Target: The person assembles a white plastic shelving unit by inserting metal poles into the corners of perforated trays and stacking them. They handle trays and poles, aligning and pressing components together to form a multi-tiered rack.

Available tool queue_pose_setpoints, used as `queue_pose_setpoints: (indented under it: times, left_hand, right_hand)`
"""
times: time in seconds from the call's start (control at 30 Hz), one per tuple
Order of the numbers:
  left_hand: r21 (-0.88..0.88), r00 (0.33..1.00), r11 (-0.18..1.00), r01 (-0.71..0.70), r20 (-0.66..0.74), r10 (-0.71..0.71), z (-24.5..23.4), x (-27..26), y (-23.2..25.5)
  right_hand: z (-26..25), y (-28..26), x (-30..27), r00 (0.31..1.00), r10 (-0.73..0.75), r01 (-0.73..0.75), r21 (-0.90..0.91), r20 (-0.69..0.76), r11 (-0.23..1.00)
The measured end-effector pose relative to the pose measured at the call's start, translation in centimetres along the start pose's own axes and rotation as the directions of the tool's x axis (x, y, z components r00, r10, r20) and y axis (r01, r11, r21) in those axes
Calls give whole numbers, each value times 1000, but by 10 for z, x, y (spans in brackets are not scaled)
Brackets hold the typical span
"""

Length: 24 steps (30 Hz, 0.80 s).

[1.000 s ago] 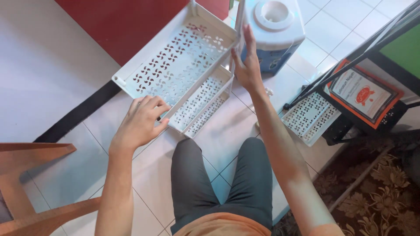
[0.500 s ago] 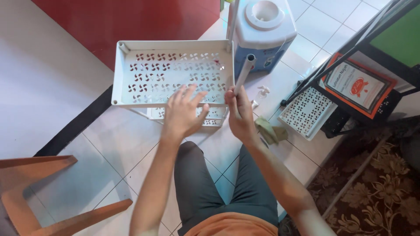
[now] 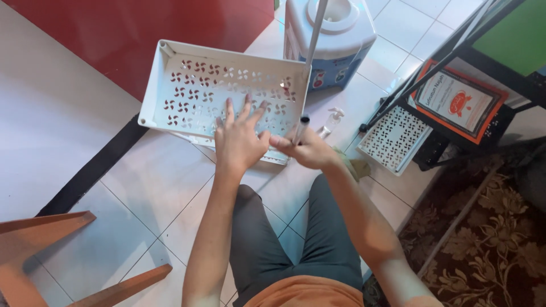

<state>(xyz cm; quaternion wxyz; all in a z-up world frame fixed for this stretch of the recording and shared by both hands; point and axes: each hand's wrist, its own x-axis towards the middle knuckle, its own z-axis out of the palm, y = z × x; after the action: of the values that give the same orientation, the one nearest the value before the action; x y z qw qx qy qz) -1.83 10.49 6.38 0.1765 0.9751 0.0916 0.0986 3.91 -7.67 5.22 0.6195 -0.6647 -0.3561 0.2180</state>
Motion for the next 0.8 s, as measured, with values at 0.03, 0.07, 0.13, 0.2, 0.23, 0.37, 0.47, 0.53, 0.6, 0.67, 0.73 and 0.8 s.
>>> queue_pose_setpoints:
  times: [0.03, 0.07, 0.13, 0.2, 0.23, 0.37, 0.47, 0.53, 0.6, 0.67, 0.73, 0.8]
  left_hand:
    - [-8, 1000, 1000, 11, -5, -11, 2, 6, 0]
    - [-17, 1000, 1000, 23, -11, -23, 4, 12, 0]
    - [-1, 998, 998, 62, -25, -62, 10, 30, 4]
    - [-5, 995, 996, 94, -22, -94, 15, 39, 7]
    - [-16, 994, 994, 105, -14, -105, 15, 42, 8]
    - [2, 994, 994, 105, -3, -105, 13, 43, 11]
    - [17, 992, 993, 117, 52, -117, 10, 46, 15]
    - [32, 990, 991, 128, 49, -129, 10, 46, 17]
    - [44, 985, 987, 157, 63, -160, 12, 48, 19]
    - [43, 974, 977, 210, 74, -212, 13, 51, 23]
    - [65, 974, 975, 214, 57, -217, 15, 50, 30]
    - [70, 971, 971, 230, 49, -234, 14, 46, 32]
  right_hand:
    - [3, 1, 3, 989, -54, 58, 27, -134, 998]
    - [9, 2, 6, 958, -105, 121, 46, -267, 992]
    - [28, 5, 10, 846, -100, 185, 112, -524, 976]
    - [40, 9, 14, 747, -93, 196, 84, -659, 977]
    - [42, 12, 19, 728, -101, 167, 32, -678, 985]
    - [24, 23, 41, 666, -99, 97, -45, -739, 994]
    - [-15, 22, 44, 932, 74, -5, 194, -354, 981]
    - [-35, 19, 44, 980, 61, -23, 199, -190, 980]
    - [-36, 18, 39, 977, 36, -9, 131, -209, 991]
    - [-24, 15, 34, 919, -43, 35, -27, -391, 999]
    - [5, 14, 26, 750, -185, 129, -134, -636, 983]
    - [25, 15, 26, 624, -225, 151, -167, -748, 974]
